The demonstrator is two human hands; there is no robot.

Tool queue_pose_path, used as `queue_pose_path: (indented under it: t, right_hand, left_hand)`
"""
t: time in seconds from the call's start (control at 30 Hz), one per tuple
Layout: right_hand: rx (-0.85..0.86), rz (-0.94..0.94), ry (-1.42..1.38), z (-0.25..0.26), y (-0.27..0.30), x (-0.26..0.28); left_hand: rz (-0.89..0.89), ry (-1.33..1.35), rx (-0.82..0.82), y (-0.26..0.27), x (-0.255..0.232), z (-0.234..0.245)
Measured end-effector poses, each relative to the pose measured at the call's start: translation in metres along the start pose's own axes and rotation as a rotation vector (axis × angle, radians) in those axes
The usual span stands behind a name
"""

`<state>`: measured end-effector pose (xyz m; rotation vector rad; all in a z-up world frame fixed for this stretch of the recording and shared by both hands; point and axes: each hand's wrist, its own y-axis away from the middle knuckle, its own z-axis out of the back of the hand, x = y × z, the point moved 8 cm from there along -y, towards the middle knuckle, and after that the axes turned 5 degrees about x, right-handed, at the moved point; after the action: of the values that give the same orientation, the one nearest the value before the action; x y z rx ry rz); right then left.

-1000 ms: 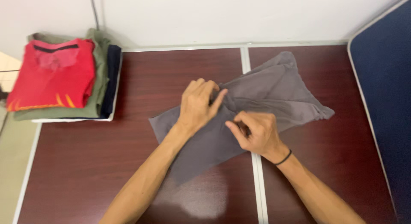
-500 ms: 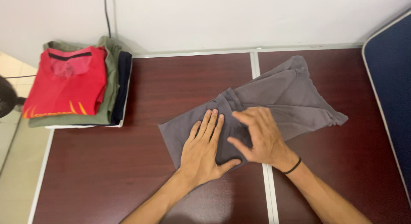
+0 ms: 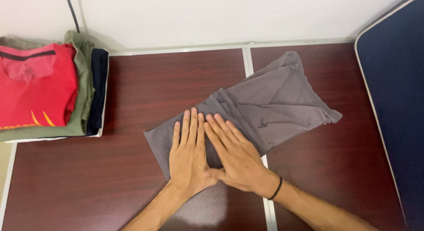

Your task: The person folds a grey t-shirt on a table, smoothing the fabric and aligning the edges before stacking it on a pile of other folded clothes. They then retrieve a blue t-shirt from a suitcase, unfold it, and begin folding it on the table.

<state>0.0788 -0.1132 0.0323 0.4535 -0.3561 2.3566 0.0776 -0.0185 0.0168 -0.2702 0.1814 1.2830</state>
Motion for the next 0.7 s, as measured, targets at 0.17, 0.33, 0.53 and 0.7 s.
queue_pose_path:
  t: [0.17,0.33,0.53,0.7]
  right_hand:
    - [0.017,-0.045,0.242,0.008,0.001,-0.017]
    - [-0.026,-0.244,0.266,0.016,0.003,-0.071]
    - [-0.239,-0.189,0.048,0.059,0.005,-0.083]
    - [-0.079,0.128,0.028,0.040,-0.018,-0.006]
  left_hand:
    - [0.040,0.083,0.026,-0.006,-0.004,0.010]
    - [0.029,0.152,0.041,-0.006,-0.005,0.015]
    - [0.028,0.132,0.052,-0.005,-0.003,0.013]
    - [-0.007,0.064,0.024,-0.001,-0.004,0.008]
